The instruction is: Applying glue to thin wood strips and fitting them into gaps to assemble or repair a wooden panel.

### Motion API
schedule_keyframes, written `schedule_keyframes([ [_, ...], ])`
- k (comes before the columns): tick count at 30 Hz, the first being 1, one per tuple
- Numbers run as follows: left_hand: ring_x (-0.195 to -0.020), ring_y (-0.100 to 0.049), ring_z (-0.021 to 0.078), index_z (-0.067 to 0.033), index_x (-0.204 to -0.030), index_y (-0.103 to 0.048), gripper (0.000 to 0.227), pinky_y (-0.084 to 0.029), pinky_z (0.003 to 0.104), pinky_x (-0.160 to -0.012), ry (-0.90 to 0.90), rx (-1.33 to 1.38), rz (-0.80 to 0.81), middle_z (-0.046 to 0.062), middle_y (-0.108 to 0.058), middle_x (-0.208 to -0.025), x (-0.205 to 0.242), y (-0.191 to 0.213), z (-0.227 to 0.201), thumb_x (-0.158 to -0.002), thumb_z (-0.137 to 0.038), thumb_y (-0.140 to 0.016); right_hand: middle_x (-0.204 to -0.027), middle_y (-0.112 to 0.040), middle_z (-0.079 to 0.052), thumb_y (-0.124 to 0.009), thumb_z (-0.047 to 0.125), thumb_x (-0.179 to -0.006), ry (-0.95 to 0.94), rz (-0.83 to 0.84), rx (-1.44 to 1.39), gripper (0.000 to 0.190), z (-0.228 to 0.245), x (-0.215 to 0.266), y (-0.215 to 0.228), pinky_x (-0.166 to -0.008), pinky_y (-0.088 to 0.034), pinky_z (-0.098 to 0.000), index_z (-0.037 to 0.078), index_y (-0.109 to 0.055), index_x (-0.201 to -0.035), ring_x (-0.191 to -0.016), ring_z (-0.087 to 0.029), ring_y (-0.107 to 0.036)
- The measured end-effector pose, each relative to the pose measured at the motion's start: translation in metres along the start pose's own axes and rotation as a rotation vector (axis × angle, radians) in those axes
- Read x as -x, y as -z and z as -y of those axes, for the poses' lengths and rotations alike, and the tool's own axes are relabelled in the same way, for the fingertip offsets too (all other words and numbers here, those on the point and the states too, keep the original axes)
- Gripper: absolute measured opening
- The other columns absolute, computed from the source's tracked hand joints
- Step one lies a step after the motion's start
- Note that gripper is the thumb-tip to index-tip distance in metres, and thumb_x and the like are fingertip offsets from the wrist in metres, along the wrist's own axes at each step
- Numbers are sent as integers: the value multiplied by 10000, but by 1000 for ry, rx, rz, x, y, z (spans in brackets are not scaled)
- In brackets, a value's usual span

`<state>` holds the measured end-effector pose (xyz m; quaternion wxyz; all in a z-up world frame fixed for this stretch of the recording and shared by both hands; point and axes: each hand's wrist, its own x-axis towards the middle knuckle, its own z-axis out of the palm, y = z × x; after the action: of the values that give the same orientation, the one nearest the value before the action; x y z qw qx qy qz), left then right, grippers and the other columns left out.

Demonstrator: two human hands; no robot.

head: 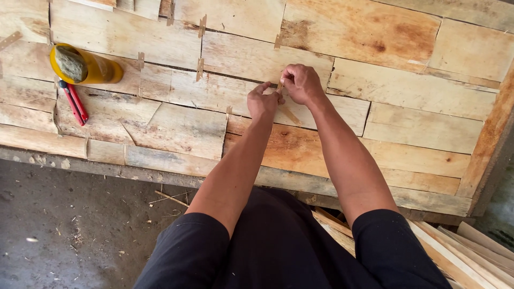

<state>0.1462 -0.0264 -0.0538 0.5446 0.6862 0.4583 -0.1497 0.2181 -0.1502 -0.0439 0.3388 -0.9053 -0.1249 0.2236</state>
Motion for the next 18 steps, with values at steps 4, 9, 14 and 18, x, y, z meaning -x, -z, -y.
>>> schedule_keyframes([
  [4,-630,-749,115,-37,-1223,-628,460,-543,246,-560,-79,170,81,108,-781,-721,-2,4,2,-791,-75,-783,-898,-747,-84,-737,167,-924,-65,31,-21,77,6,2,3,-752,-561,-392,93,-718,-912,-804,-234,-713],
  [9,-634,-761,202,-69,-921,-407,376,-538,294,-480,-47,189,53,156,-713,-749,-7,4,8,-803,-15,-759,-925,-701,-90,-752,169,-921,-9,7,61,85,-7,-2,-7,-778,-551,-402,92,-719,-909,-831,-245,-689],
  [14,-603,-759,221,-30,-915,-450,386,-554,316,-469,-7,133,16,172,-700,-771,-9,3,4,-781,-43,-811,-897,-687,-106,-771,161,-898,68,-34,85,87,-11,-1,-14,-756,-545,-420,89,-723,-894,-819,-270,-681],
  [18,-603,-758,245,-21,-924,-451,411,-577,358,-484,-13,110,-28,155,-671,-790,-13,-6,8,-763,-89,-823,-874,-682,-116,-777,154,-883,87,-58,89,83,-10,-5,-15,-737,-544,-436,90,-723,-877,-805,-293,-679],
])
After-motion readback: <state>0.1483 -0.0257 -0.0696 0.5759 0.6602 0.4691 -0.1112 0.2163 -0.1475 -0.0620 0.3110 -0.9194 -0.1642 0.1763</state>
